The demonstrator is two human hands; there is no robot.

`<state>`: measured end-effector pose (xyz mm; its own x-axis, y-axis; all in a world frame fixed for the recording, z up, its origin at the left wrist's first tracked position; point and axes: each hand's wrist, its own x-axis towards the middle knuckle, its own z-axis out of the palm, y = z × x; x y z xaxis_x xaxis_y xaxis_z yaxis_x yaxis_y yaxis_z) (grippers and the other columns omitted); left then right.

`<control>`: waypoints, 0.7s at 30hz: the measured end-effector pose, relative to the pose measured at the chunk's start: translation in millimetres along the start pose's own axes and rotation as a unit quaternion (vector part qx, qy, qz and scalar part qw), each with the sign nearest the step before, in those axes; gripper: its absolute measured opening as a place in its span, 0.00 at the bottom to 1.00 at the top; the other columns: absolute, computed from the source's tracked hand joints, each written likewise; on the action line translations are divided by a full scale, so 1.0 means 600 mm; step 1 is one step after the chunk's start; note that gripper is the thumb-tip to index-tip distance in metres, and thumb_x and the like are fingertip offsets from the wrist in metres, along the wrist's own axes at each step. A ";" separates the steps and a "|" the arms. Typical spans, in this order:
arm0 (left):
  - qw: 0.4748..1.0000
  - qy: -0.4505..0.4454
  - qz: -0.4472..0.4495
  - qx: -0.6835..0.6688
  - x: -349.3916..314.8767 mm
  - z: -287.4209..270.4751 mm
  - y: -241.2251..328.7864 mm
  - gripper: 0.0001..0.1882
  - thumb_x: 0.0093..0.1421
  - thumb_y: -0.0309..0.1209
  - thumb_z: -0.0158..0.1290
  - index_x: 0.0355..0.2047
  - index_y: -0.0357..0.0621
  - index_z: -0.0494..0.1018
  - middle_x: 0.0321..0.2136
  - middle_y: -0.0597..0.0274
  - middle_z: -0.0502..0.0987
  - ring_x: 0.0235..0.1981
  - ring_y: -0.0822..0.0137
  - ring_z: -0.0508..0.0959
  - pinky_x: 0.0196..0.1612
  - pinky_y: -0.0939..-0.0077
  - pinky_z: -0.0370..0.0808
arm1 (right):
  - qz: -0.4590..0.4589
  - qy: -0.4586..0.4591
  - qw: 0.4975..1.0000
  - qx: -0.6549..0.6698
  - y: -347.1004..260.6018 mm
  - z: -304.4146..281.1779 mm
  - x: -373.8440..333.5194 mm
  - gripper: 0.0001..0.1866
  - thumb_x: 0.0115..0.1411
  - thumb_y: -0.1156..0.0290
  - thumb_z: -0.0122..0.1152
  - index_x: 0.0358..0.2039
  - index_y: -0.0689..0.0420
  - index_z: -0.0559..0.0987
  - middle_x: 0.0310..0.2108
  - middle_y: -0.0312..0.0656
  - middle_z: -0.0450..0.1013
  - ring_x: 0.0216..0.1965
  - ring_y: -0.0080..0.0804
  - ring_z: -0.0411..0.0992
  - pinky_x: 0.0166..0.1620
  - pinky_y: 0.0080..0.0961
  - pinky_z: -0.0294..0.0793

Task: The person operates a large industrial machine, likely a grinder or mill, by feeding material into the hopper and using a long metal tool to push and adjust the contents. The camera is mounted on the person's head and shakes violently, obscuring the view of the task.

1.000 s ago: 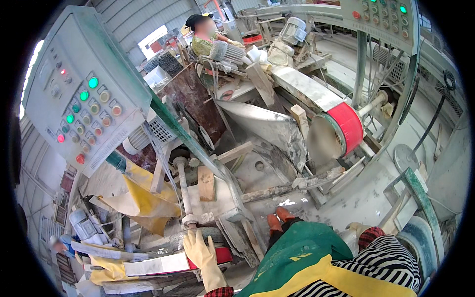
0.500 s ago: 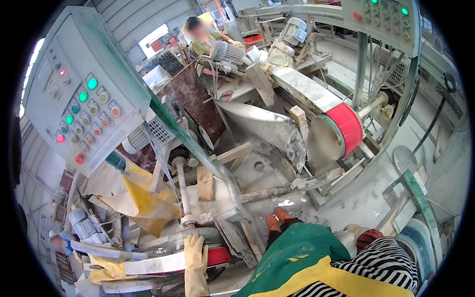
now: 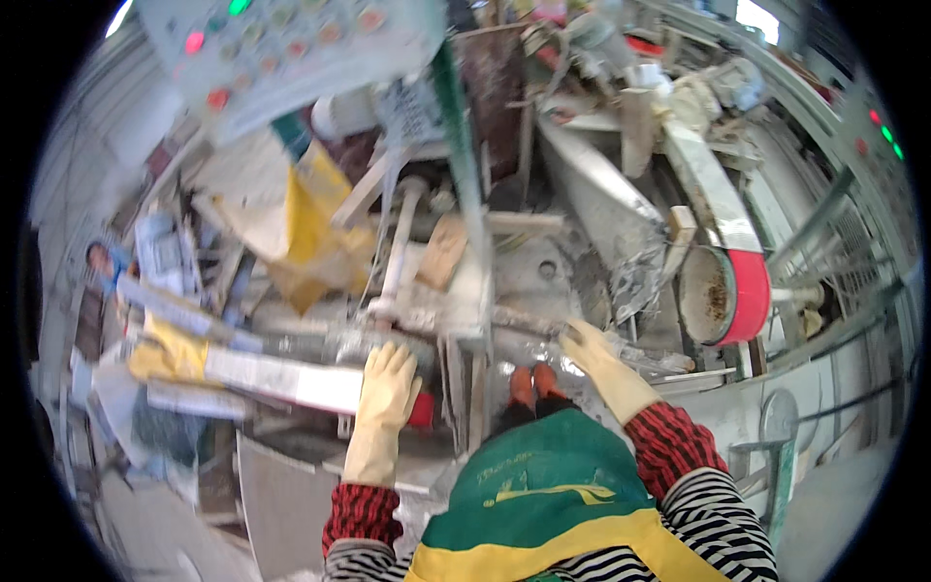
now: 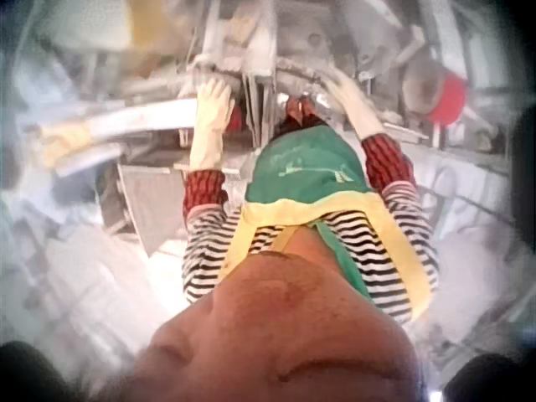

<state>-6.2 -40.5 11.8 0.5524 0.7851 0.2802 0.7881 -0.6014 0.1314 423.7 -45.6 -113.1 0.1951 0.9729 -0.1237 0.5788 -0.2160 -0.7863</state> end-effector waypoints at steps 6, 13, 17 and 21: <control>0.980 0.029 -0.133 -0.146 -0.008 0.044 -0.006 0.22 0.58 0.31 0.60 0.51 0.32 0.76 0.52 0.46 0.78 0.61 0.45 0.71 0.66 0.51 0.66 | -0.204 -0.322 0.921 -0.085 -0.549 0.165 -0.055 0.36 0.60 0.58 0.62 0.69 0.51 0.67 0.61 0.58 0.73 0.62 0.49 0.72 0.63 0.38 0.72; 0.980 -0.104 -0.042 0.163 -0.029 0.047 -0.013 0.27 0.61 0.44 0.53 0.57 0.45 0.73 0.65 0.54 0.68 0.71 0.55 0.60 0.75 0.58 0.52 | -0.194 -0.104 0.923 -0.316 -0.620 0.334 -0.200 0.47 0.46 0.41 0.75 0.67 0.30 0.67 0.55 0.52 0.71 0.62 0.64 0.64 0.60 0.61 0.64; 0.996 -0.003 -0.067 0.064 -0.054 0.097 -0.032 0.30 0.61 0.45 0.54 0.61 0.46 0.71 0.65 0.54 0.68 0.71 0.55 0.60 0.72 0.60 0.55 | -0.259 -0.222 0.876 -0.341 -0.651 0.252 -0.172 0.51 0.48 0.46 0.76 0.72 0.31 0.62 0.55 0.48 0.71 0.60 0.57 0.68 0.57 0.60 0.67; 0.914 0.022 -0.300 -0.273 -0.005 -0.034 0.063 0.33 0.59 0.43 0.59 0.62 0.43 0.69 0.57 0.52 0.76 0.66 0.54 0.68 0.67 0.58 0.63 | -0.281 -0.295 0.895 -0.182 -0.564 0.271 -0.090 0.54 0.52 0.57 0.74 0.76 0.39 0.53 0.56 0.51 0.70 0.58 0.54 0.71 0.60 0.54 0.70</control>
<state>16.1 -68.7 35.2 0.0438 0.9983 0.0383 0.6858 -0.0579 0.7255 88.9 -12.0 61.4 -0.5972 0.7875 -0.1526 0.6950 0.4130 -0.5886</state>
